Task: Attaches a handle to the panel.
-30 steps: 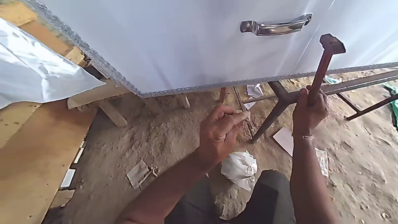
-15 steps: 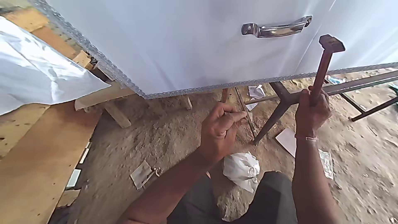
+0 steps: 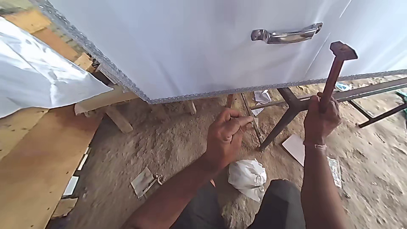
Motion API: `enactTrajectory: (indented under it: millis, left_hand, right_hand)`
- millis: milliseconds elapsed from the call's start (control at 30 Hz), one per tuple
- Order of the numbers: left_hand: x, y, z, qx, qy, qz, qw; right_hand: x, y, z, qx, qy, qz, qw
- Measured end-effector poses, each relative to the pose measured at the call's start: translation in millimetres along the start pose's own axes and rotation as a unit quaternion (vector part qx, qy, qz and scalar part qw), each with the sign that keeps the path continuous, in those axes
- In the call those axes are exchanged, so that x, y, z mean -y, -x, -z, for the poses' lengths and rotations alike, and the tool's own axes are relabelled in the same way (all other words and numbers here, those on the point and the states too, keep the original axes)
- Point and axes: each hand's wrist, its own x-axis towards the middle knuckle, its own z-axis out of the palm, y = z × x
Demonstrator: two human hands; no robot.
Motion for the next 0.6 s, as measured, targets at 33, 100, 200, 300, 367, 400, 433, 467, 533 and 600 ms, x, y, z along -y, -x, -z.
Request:
enactTrajectory:
  millis: [33,100,200,300,367,400,433,467,533,600]
  left_hand:
    - [0,-1,0,0.006,0.006,-0.002,1.000]
    - [1,-6,2,0.025,0.014,-0.013,1.000]
    - [1,-18,6,0.034,0.016,-0.043,0.998]
    - [5,-36,6,0.007,0.026,-0.081,0.996]
    - [9,-51,9,-0.002,0.025,-0.092,0.995]
    - [10,-59,11,-0.009,0.020,-0.097,0.995]
    - [12,-66,12,-0.016,0.015,-0.102,0.995]
    - [13,-73,14,-0.023,0.010,-0.105,0.994]
    - [14,-88,15,-0.046,0.012,-0.105,0.993]
    - [14,-103,17,-0.079,0.022,-0.107,0.991]
  right_hand:
    - [1,0,0,-0.001,0.001,-0.003,1.000]
    - [2,-1,-1,-0.007,0.007,-0.001,1.000]
    - [1,-2,0,-0.002,0.027,0.006,1.000]
    - [4,-3,1,-0.009,0.032,0.017,0.999]
    - [6,-3,1,-0.020,0.028,0.022,0.999]
    - [7,-3,1,-0.021,0.026,0.024,0.999]
    - [8,-4,2,-0.021,0.026,0.026,0.999]
    - [8,-4,2,-0.021,0.025,0.027,0.999]
    - [6,-3,1,-0.021,0.028,0.027,0.999]
    - [3,-3,0,-0.022,0.029,0.029,0.999]
